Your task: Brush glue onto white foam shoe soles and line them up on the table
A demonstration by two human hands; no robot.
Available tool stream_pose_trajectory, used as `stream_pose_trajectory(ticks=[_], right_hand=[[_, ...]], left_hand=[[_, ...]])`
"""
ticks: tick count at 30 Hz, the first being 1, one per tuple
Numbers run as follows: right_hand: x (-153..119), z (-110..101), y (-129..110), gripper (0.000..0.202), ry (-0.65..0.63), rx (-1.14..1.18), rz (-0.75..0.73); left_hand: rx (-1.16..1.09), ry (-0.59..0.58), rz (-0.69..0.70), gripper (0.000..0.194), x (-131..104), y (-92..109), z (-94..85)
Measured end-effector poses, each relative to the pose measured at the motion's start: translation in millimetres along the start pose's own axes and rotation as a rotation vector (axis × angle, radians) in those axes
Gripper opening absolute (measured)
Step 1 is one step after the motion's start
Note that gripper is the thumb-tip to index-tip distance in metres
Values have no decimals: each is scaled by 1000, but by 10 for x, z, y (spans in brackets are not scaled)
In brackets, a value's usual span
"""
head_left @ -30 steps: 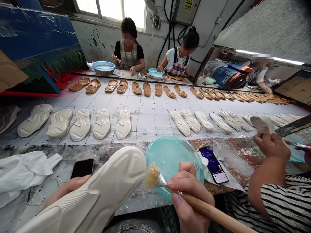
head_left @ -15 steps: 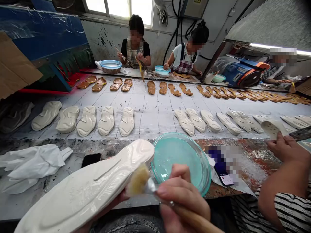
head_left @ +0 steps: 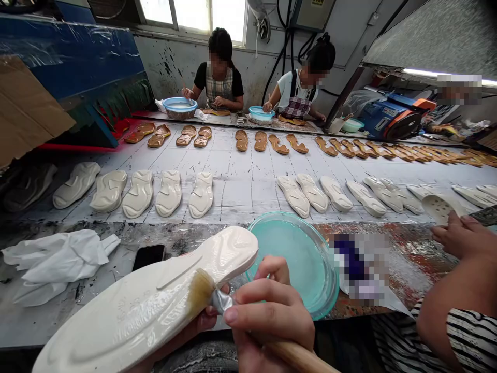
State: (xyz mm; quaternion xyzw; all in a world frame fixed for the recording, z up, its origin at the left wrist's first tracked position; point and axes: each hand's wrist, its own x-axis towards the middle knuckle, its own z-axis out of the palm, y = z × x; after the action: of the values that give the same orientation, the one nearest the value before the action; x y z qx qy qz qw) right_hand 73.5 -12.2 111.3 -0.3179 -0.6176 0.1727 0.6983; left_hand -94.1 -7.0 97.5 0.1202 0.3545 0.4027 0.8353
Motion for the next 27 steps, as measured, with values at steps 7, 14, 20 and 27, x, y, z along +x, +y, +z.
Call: stream_pose_trajectory(ticks=[7,14,20,27], right_hand=[[92,-163,48,24,-106,-209,-131],[-76,-562,306,13,285,-463,339],[-327,-698,628,39,-29,-497,909],[-416,-817,552,43,-58,-367,1052]], left_hand=[[-162,-163,-224,12,31,163,352],[-140,32,-173,33,200,301,21],[-113,432,258,42,206,416,-143],[-11,389,47,39,204,336,49]])
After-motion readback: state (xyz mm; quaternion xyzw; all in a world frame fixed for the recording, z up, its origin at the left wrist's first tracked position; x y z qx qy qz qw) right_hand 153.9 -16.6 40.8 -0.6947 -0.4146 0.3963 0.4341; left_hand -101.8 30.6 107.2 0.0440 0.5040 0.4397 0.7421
